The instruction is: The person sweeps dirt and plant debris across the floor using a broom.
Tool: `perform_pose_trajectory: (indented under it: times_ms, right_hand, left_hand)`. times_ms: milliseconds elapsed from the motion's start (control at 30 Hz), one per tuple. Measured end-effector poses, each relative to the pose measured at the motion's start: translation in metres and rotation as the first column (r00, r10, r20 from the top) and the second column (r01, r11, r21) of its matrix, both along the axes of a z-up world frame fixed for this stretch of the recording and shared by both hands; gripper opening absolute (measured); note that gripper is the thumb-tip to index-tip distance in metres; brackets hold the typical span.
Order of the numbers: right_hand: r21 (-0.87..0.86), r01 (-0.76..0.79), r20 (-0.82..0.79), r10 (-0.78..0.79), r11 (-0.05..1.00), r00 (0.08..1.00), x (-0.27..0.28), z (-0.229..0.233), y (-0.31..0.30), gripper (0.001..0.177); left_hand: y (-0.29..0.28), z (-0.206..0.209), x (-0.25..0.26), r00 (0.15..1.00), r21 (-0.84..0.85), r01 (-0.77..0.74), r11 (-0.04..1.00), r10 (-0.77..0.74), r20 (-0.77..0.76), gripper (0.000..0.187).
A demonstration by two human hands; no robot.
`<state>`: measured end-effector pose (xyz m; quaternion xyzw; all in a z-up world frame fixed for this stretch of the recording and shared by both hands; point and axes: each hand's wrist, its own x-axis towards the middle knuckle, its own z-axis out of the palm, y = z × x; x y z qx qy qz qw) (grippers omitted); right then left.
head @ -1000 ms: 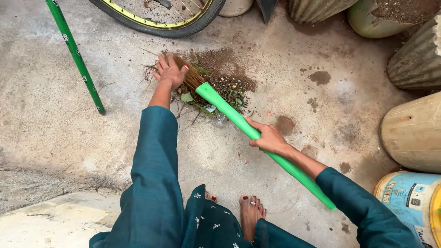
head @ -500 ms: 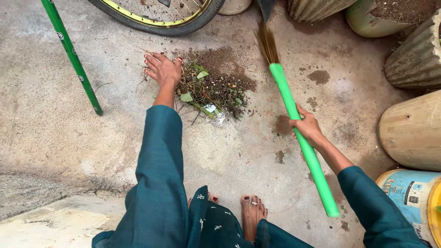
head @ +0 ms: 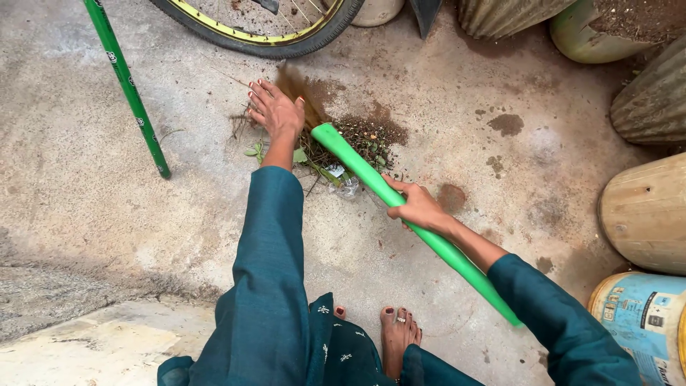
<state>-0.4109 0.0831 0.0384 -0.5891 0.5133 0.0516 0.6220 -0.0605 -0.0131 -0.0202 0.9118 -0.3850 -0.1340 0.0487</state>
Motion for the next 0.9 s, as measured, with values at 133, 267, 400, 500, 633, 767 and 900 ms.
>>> perform_pose_trajectory:
  times_ms: [133, 267, 400, 500, 633, 767, 900]
  right_hand:
    - [-0.077, -0.121, -0.075, 0.115, 0.99, 0.991, -0.014, 0.024, 0.003, 0.096]
    - [-0.14, -0.101, -0.155, 0.078, 0.985, 0.985, -0.045, 0.019, 0.009, 0.096]
    - [-0.188, 0.128, -0.162, -0.16, 0.974, 0.974, -0.08, 0.005, 0.021, 0.097]
    - [-0.148, 0.317, -0.141, -0.337, 0.937, 0.931, -0.106, -0.011, 0.037, 0.095]
    - [-0.059, 0.378, -0.178, -0.382, 0.924, 0.907, -0.131, -0.047, 0.074, 0.096]
    - [0.06, 0.323, -0.144, -0.312, 0.944, 0.939, -0.118, -0.052, 0.094, 0.095]
    - [0.13, 0.22, -0.116, -0.205, 0.967, 0.972, -0.075, -0.018, 0.083, 0.095]
  left_hand:
    - [0.002, 0.0, 0.001, 0.998, -0.001, 0.041, 0.999, -0.041, 0.046, 0.106]
    - [0.001, -0.001, 0.006, 0.996, 0.03, 0.069, 0.997, -0.071, 0.06, 0.102]
    - [0.001, -0.001, 0.007, 0.994, 0.053, 0.092, 0.994, -0.095, 0.05, 0.103]
    - [0.002, 0.001, -0.001, 0.99, 0.096, 0.12, 0.988, -0.126, 0.062, 0.1]
    - [0.005, -0.011, -0.009, 0.979, 0.089, 0.184, 0.979, -0.19, 0.068, 0.098]
    - [0.002, -0.006, -0.019, 0.963, 0.136, 0.26, 0.956, -0.267, 0.035, 0.096]
    - [0.001, -0.012, -0.023, 0.959, 0.139, 0.275, 0.951, -0.282, 0.028, 0.096]
